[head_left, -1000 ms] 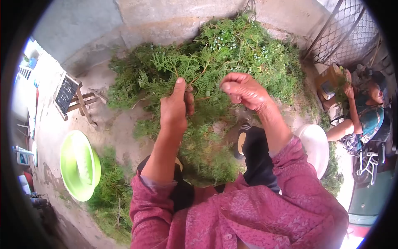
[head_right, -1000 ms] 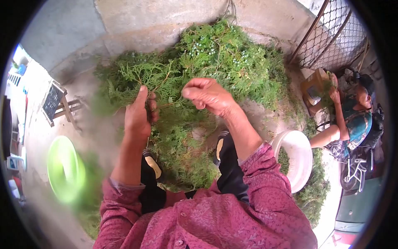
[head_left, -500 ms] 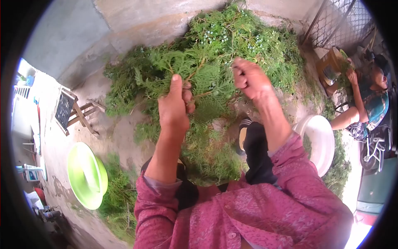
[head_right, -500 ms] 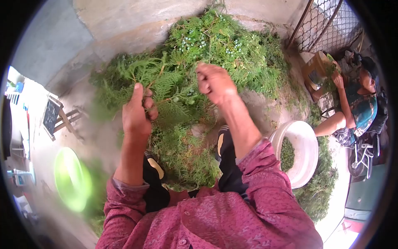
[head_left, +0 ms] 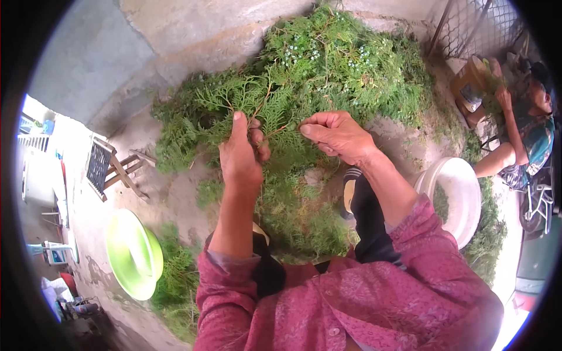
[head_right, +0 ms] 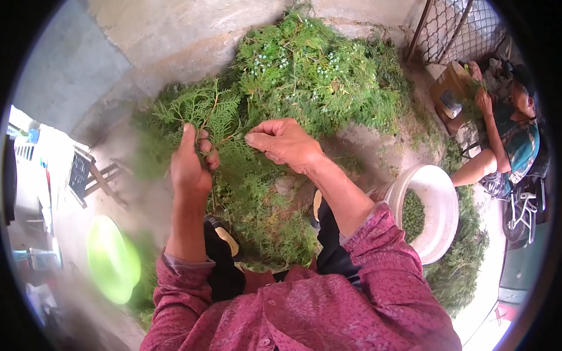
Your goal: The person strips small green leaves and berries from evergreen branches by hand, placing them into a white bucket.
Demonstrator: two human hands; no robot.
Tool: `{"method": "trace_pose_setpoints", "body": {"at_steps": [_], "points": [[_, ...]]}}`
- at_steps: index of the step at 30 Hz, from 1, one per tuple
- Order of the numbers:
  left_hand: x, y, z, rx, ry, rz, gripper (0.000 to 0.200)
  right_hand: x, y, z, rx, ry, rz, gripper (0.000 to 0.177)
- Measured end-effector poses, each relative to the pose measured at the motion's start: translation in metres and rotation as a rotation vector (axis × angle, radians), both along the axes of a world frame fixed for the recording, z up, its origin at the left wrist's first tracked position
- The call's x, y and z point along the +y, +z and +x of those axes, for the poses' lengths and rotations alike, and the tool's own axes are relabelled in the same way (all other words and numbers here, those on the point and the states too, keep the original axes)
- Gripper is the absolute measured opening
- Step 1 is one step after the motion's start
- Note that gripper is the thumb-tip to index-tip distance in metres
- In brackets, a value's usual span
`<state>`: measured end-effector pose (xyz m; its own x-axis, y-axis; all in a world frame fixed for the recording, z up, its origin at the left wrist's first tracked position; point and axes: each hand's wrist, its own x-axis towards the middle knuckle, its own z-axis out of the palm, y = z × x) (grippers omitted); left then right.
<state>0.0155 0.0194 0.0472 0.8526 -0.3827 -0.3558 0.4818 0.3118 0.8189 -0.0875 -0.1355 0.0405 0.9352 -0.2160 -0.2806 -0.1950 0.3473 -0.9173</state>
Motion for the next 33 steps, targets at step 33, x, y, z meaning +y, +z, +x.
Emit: {"method": "trace_pose_setpoints", "body": {"at_steps": [33], "points": [[0.030, 0.003, 0.020, 0.031, -0.004, -0.202, 0.032, 0.012, -0.002, 0.019, -0.084, 0.124, 0.430, 0.046]]}}
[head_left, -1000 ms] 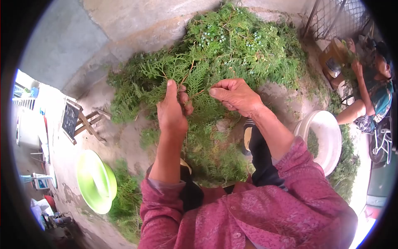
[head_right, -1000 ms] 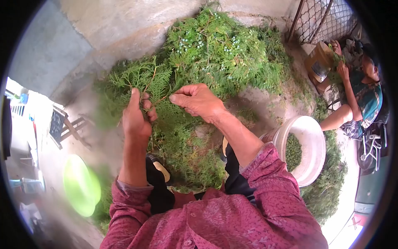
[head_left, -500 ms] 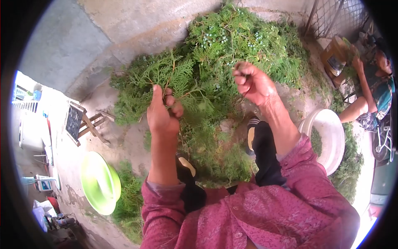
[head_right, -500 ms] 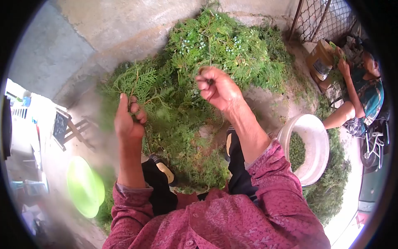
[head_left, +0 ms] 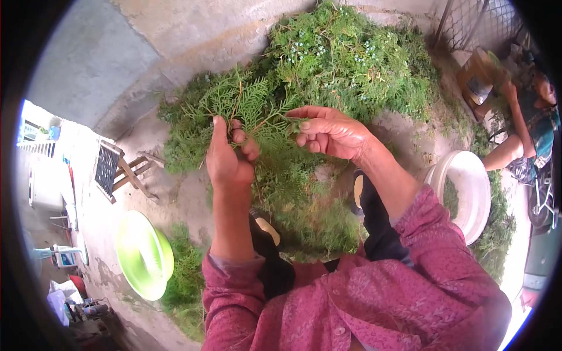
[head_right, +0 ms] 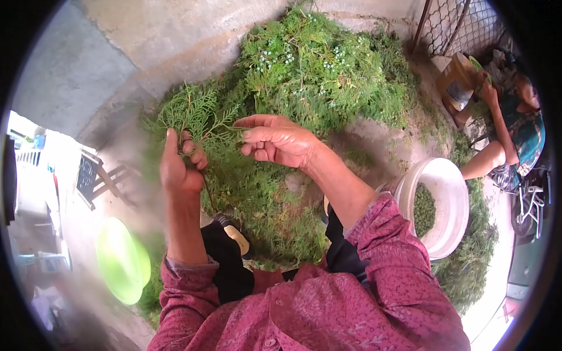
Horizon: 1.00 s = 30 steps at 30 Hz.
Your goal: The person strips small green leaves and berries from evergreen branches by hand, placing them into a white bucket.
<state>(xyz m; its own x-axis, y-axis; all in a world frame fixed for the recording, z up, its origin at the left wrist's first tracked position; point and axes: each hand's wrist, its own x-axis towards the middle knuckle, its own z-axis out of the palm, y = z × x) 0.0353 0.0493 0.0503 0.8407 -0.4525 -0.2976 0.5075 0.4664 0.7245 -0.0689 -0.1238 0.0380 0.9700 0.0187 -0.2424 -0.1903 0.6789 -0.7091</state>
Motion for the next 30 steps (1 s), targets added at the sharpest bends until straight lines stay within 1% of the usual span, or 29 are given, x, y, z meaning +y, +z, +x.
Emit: {"method": "trace_pose_setpoints", "body": {"at_steps": [2, 3, 5, 6, 8, 9, 11, 12, 13, 15, 16, 17, 18, 19, 20, 21, 23, 24, 25, 27, 28, 30], "points": [[0.000, 0.000, 0.000, -0.018, -0.009, -0.003, 0.032, 0.004, 0.000, 0.003, 0.014, -0.045, 0.034, 0.034], [0.000, 0.000, 0.001, -0.021, -0.010, -0.002, 0.032, 0.004, -0.001, 0.004, 0.012, -0.047, 0.035, 0.034], [0.002, -0.001, 0.001, -0.018, -0.004, 0.008, 0.032, 0.004, -0.005, 0.004, 0.023, -0.067, 0.007, 0.018], [0.003, -0.001, 0.001, -0.018, -0.005, 0.011, 0.032, 0.003, -0.006, 0.004, 0.023, -0.068, 0.009, 0.018], [0.004, -0.001, 0.000, -0.018, 0.007, 0.001, 0.033, 0.001, -0.004, 0.003, 0.053, -0.188, -0.389, 0.010], [0.005, -0.002, -0.001, -0.013, 0.004, 0.009, 0.033, -0.001, -0.003, 0.003, 0.059, -0.190, -0.382, 0.010], [0.004, -0.004, -0.002, -0.023, -0.063, 0.018, 0.033, -0.006, -0.002, 0.005, 0.022, -0.358, -0.721, 0.011], [0.002, -0.003, -0.005, -0.022, -0.062, 0.021, 0.033, -0.008, -0.008, 0.008, -0.012, -0.422, -0.838, 0.011], [-0.003, -0.001, -0.010, -0.007, -0.065, 0.055, 0.032, -0.005, -0.015, 0.009, -0.011, -0.420, -0.834, 0.011], [-0.008, 0.000, -0.016, 0.007, -0.070, 0.091, 0.032, 0.000, -0.025, 0.015, -0.259, -0.616, -1.656, 0.012], [-0.009, 0.000, -0.018, -0.007, -0.079, 0.108, 0.032, 0.003, -0.025, 0.018, -0.165, -0.555, -1.616, 0.013], [-0.009, 0.000, -0.019, -0.021, -0.088, 0.125, 0.031, 0.000, -0.027, 0.021, -0.164, -0.556, -1.615, 0.013], [-0.007, 0.002, -0.019, -0.020, -0.087, 0.125, 0.031, -0.006, -0.031, 0.025, -0.059, -0.554, -1.609, 0.015], [-0.003, 0.007, -0.020, -0.048, -0.035, 0.141, 0.031, -0.013, -0.035, 0.031, 0.045, -0.550, -1.600, 0.018], [0.001, 0.011, -0.018, -0.076, 0.015, 0.159, 0.030, -0.029, -0.046, 0.033, -0.013, -0.630, -1.691, 0.015], [0.006, 0.012, -0.012, -0.076, 0.017, 0.160, 0.030, -0.040, -0.036, 0.030, 0.026, -0.547, -1.552, 0.011], [0.020, 0.014, 0.006, -0.049, 0.079, 0.075, 0.032, -0.064, -0.031, 0.026, 0.051, -0.359, -0.328, 0.008], [0.024, 0.013, 0.011, -0.058, 0.079, 0.022, 0.029, -0.058, -0.023, 0.021, -0.056, -0.343, -0.112, 0.016], [0.027, 0.012, 0.015, -0.056, 0.090, 0.024, 0.029, -0.046, -0.015, 0.018, -0.055, -0.332, -0.110, 0.016], [0.031, 0.011, 0.022, -0.095, 0.099, -0.060, 0.026, -0.016, -0.003, 0.019, -0.005, -0.236, -0.006, 0.023], [0.032, 0.011, 0.024, -0.099, 0.103, -0.059, 0.026, -0.005, -0.003, 0.018, -0.016, -0.121, 0.001, 0.024], [0.035, 0.011, 0.025, -0.086, 0.110, -0.085, 0.025, 0.011, -0.006, 0.017, -0.029, 0.075, 0.035, 0.018]]}}
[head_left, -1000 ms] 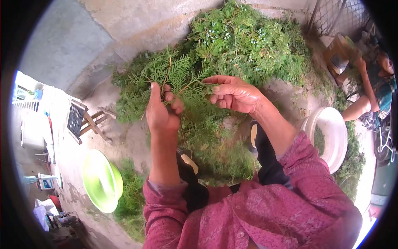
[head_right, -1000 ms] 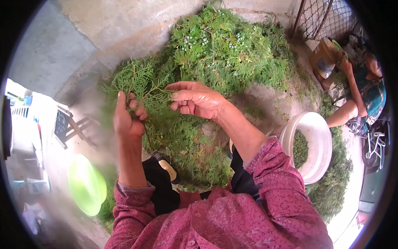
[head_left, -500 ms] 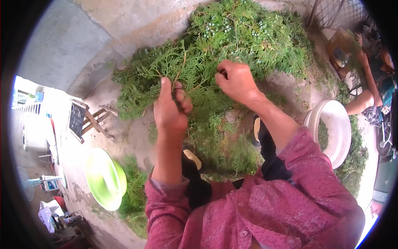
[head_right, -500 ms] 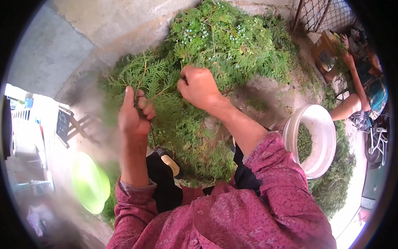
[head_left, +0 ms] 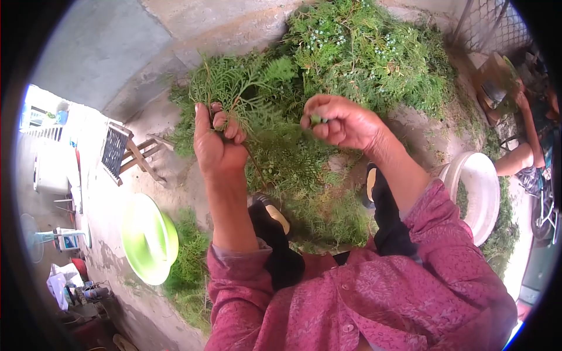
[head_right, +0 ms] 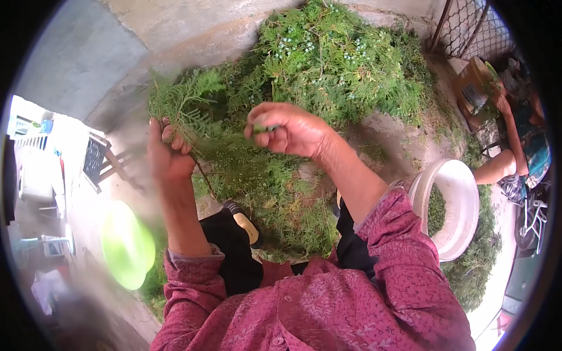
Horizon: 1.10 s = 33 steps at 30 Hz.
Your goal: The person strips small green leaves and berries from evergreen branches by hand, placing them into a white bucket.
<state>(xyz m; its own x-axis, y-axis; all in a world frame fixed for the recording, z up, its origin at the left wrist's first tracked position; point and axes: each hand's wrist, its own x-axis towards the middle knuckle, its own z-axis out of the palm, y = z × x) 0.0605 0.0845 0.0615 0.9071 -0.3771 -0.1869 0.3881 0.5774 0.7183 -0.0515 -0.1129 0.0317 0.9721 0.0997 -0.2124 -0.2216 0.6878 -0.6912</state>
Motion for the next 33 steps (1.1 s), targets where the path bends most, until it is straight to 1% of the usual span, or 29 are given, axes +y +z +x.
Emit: {"method": "trace_pose_setpoints", "body": {"at_steps": [1, 2, 4, 5, 7, 9, 11, 13, 14, 15, 17, 19, 23, 25, 26, 28, 29, 31, 32, 33], "points": [[0.003, -0.002, 0.002, -0.001, 0.005, 0.001, 0.025, 0.006, -0.002, -0.001, -0.006, 0.095, -0.006, 0.016], [0.006, -0.005, 0.005, -0.006, 0.005, -0.037, 0.025, 0.010, -0.004, -0.002, -0.006, 0.099, -0.004, 0.016], [0.013, -0.005, 0.008, -0.011, 0.009, -0.071, 0.025, 0.018, -0.009, -0.003, 0.016, 0.219, -0.082, 0.014], [0.016, -0.004, 0.008, -0.005, 0.044, -0.054, 0.024, 0.022, -0.009, -0.003, 0.016, 0.222, -0.081, 0.014], [0.019, -0.001, 0.008, 0.000, 0.081, -0.040, 0.024, 0.028, -0.007, 0.000, 0.077, 0.228, -0.179, 0.015], [0.020, 0.001, 0.007, 0.014, 0.078, -0.077, 0.025, 0.037, -0.010, 0.003, 0.085, 0.193, -0.183, 0.016], [0.019, 0.001, 0.006, 0.013, 0.082, -0.046, 0.025, 0.044, -0.011, 0.008, 0.092, 0.160, -0.186, 0.017], [0.018, 0.000, 0.005, 0.012, 0.088, -0.013, 0.025, 0.049, -0.012, 0.012, 0.051, 0.082, -0.123, 0.014], [0.019, -0.003, 0.005, 0.010, 0.056, -0.042, 0.025, 0.052, -0.012, 0.014, 0.049, 0.084, -0.121, 0.014], [0.018, -0.004, 0.006, 0.007, 0.024, -0.072, 0.026, 0.053, -0.012, 0.016, 0.062, 0.069, -0.144, 0.013], [0.017, -0.004, 0.003, -0.001, 0.023, -0.050, 0.026, 0.056, -0.013, 0.018, 0.071, 0.055, -0.166, 0.012], [0.017, -0.003, 0.001, -0.011, 0.023, -0.030, 0.026, 0.058, -0.015, 0.020, 0.057, 0.042, -0.292, 0.011], [0.017, 0.001, -0.003, 0.016, -0.016, -0.022, 0.027, 0.058, -0.006, 0.016, 0.138, 0.035, -0.297, 0.009], [0.015, 0.000, -0.003, 0.028, -0.020, -0.016, 0.027, 0.056, -0.006, 0.015, 0.130, 0.002, -0.112, 0.005], [0.015, -0.001, -0.003, 0.031, -0.025, -0.024, 0.027, 0.054, -0.005, 0.014, 0.131, 0.001, -0.111, 0.005], [0.016, -0.002, -0.002, 0.031, -0.033, -0.030, 0.026, 0.049, -0.003, 0.012, 0.074, 0.004, 0.042, 0.006], [0.020, -0.002, 0.000, 0.024, -0.019, -0.037, 0.026, 0.041, -0.003, 0.011, 0.071, 0.002, 0.044, 0.006], [0.029, -0.006, 0.011, 0.013, -0.009, -0.042, 0.026, 0.019, -0.004, 0.003, -0.022, -0.025, 0.271, 0.008], [0.037, -0.012, 0.020, -0.003, -0.066, -0.210, 0.026, 0.009, -0.002, -0.002, -0.043, -0.075, 0.291, 0.010], [0.041, -0.014, 0.026, -0.020, -0.122, -0.379, 0.027, 0.005, 0.002, -0.003, -0.044, -0.075, 0.291, 0.010]]}}
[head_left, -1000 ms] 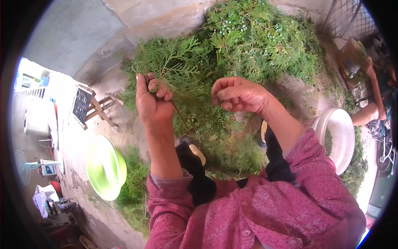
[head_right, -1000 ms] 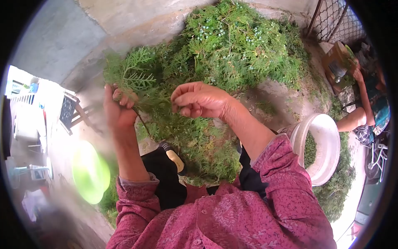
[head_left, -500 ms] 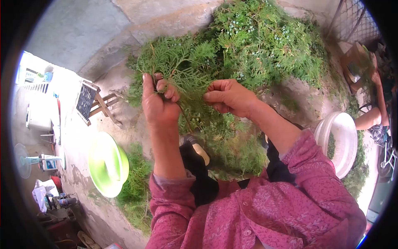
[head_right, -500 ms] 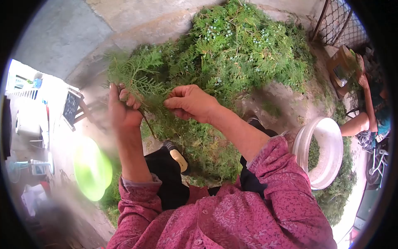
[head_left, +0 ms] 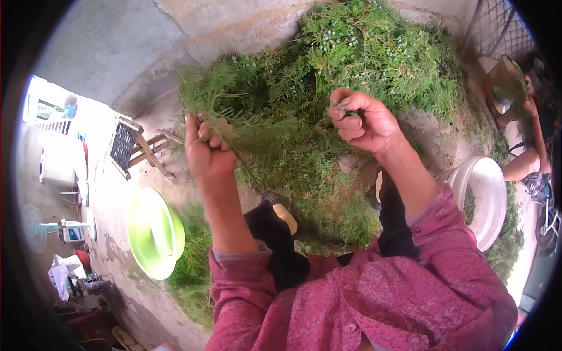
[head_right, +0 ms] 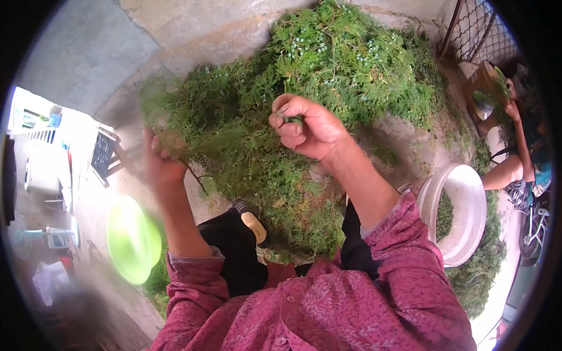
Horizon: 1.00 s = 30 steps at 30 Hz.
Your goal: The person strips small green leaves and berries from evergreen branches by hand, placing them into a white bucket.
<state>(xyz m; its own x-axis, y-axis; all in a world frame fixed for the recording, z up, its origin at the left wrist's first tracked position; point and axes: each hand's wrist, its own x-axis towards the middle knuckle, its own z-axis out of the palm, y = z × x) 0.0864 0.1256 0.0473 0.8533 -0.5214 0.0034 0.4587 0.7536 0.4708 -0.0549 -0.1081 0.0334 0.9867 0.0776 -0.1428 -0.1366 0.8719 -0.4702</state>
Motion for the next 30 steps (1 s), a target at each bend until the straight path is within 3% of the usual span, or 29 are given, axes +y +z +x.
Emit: {"method": "trace_pose_setpoints", "body": {"at_steps": [4, 8, 11, 14, 16, 22, 24, 28, 30], "points": [[-0.001, 0.001, 0.001, 0.055, 0.022, 0.067, 0.028, 0.001, 0.003, -0.003, 0.013, -0.053, -0.038, 0.012], [-0.010, 0.008, -0.008, 0.118, -0.076, 0.013, 0.028, 0.012, -0.004, 0.003, 0.129, -0.008, -0.239, 0.013], [-0.016, 0.005, -0.013, 0.091, -0.177, -0.064, 0.028, 0.024, -0.010, 0.003, 0.200, 0.099, -0.356, 0.020], [-0.024, 0.013, -0.028, 0.048, -0.239, 0.035, 0.029, 0.032, -0.012, 0.002, 0.129, 0.273, -0.427, 0.014], [-0.032, 0.030, -0.047, -0.072, -0.082, 0.560, 0.031, 0.033, -0.008, 0.002, 0.108, 0.303, -0.404, 0.013], [-0.031, 0.026, -0.056, -0.315, -0.152, 0.816, 0.034, -0.014, 0.006, 0.001, 0.092, -0.155, -0.307, 0.012], [-0.032, 0.025, -0.060, -0.463, -0.143, 1.059, 0.033, -0.029, 0.007, -0.002, 0.062, -0.180, -0.259, 0.012], [-0.040, 0.022, -0.064, -0.558, -0.207, 1.155, 0.035, -0.040, 0.012, -0.007, -0.035, -0.219, -0.197, 0.014], [-0.043, 0.002, -0.059, -0.965, -0.043, 1.390, 0.026, -0.040, 0.016, -0.010, -0.042, -0.218, -0.200, 0.013]]}}
